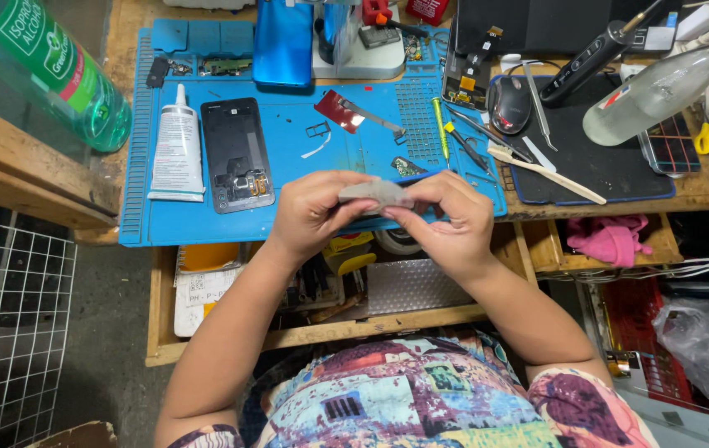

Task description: The person cleans the edges of a mobile phone housing and internal components using a small cloth, then uses a thin tool to press along the frame.

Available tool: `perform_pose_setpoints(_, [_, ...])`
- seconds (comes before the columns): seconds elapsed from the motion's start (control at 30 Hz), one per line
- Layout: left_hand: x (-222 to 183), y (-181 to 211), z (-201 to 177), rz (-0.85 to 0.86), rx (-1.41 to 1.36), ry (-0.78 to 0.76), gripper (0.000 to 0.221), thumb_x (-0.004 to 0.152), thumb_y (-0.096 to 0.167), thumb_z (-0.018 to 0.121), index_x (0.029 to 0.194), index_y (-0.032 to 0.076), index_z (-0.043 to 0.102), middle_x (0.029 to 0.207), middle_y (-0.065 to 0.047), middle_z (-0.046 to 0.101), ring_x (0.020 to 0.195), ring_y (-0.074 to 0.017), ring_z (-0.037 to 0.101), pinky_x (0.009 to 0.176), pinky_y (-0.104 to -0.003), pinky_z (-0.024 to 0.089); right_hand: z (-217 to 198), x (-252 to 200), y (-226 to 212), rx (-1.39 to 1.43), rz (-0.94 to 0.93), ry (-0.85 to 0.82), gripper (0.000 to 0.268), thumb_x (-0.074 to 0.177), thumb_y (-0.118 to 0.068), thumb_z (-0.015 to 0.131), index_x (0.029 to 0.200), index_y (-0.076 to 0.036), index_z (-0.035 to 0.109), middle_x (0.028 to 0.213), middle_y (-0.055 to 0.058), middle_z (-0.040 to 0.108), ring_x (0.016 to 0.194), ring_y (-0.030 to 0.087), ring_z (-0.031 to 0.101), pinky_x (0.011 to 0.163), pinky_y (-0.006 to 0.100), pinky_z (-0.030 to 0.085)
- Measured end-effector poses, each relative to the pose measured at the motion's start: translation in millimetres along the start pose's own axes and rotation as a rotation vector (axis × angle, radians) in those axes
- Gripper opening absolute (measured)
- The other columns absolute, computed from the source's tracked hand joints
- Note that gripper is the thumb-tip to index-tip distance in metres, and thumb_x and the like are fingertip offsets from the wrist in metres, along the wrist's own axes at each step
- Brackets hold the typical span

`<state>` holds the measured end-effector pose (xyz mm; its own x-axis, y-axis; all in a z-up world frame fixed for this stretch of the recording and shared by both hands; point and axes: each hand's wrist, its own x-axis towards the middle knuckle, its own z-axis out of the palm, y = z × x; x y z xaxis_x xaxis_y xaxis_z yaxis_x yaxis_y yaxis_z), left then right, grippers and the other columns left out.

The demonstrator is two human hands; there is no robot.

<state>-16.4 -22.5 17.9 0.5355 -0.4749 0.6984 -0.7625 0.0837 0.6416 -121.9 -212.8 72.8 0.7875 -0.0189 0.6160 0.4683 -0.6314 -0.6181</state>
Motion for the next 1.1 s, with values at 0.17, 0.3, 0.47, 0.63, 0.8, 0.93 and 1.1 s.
perform_pose_setpoints(0.17, [2,-4,-1,0.002,-0.060,-0.044,0.018,0.087,0.016,0.084,0.102,0.010,0.076,0.109,-0.008,0.078,0.099,-0.0230,0.077,0.084,-0.030,0.060,-15,-10,14,0.310,-0.080,0.023,0.017,0.089,0.001,0.083,0.098,-0.007,0.071,0.089,0.006,0.068,0.095,0.022,0.067,0.089,0.031,0.054])
perform_pose_setpoints(0.3, [3,3,-3,-0.114,-0.052,-0.043,0.041,0.082,0.016,0.087,0.119,0.008,0.073,0.109,-0.010,0.078,0.093,-0.0200,0.077,0.080,-0.029,0.059,-35,-11,16,0.741,0.029,0.243,0.011,0.086,-0.010,0.074,0.088,-0.010,0.063,0.102,0.005,0.066,0.106,0.024,0.070,0.100,0.041,0.059])
perform_pose_setpoints(0.47, [1,6,2,-0.322,-0.200,-0.032,0.040,0.088,0.009,0.082,0.127,0.010,0.071,0.107,-0.009,0.079,0.099,-0.0121,0.077,0.089,-0.027,0.062,-62,-43,51,0.756,0.023,0.494,0.019,0.097,-0.004,0.070,0.104,-0.008,0.053,0.095,0.010,0.064,0.090,0.016,0.068,0.091,0.033,0.058])
perform_pose_setpoints(0.63, [2,1,1,-0.463,-0.295,-0.058,0.035,0.088,0.011,0.082,0.122,0.008,0.074,0.105,-0.008,0.079,0.097,-0.0098,0.072,0.086,-0.026,0.059,-68,-57,67,0.491,0.084,0.476,0.016,0.098,-0.002,0.069,0.107,-0.001,0.056,0.100,0.008,0.058,0.089,0.012,0.058,0.085,0.028,0.049])
perform_pose_setpoints(0.8, [2,-3,-5,-0.454,-0.251,-0.134,0.028,0.088,0.015,0.081,0.114,0.007,0.078,0.102,-0.004,0.078,0.090,-0.0092,0.071,0.082,-0.025,0.057,-64,-40,45,0.658,0.204,0.429,0.013,0.100,-0.006,0.058,0.111,-0.010,0.052,0.115,0.006,0.060,0.103,0.026,0.074,0.080,0.039,0.068])
perform_pose_setpoints(0.93, [2,-4,-4,-0.462,-0.315,-0.130,0.026,0.089,0.016,0.080,0.114,0.007,0.077,0.103,-0.004,0.077,0.092,-0.0090,0.070,0.083,-0.025,0.056,-62,-43,53,0.580,0.237,0.342,0.028,0.104,0.003,0.065,0.125,-0.010,0.050,0.108,0.014,0.070,0.096,0.029,0.076,0.073,0.034,0.065])
perform_pose_setpoints(1.1, [3,-4,-5,-0.522,-0.305,-0.135,0.027,0.088,0.017,0.079,0.113,0.008,0.078,0.099,-0.002,0.078,0.087,-0.0061,0.069,0.078,-0.023,0.057,-63,-60,69,0.165,0.164,0.328,0.047,0.090,0.009,0.082,0.130,-0.004,0.061,0.098,0.008,0.070,0.091,0.019,0.069,0.084,0.027,0.055])
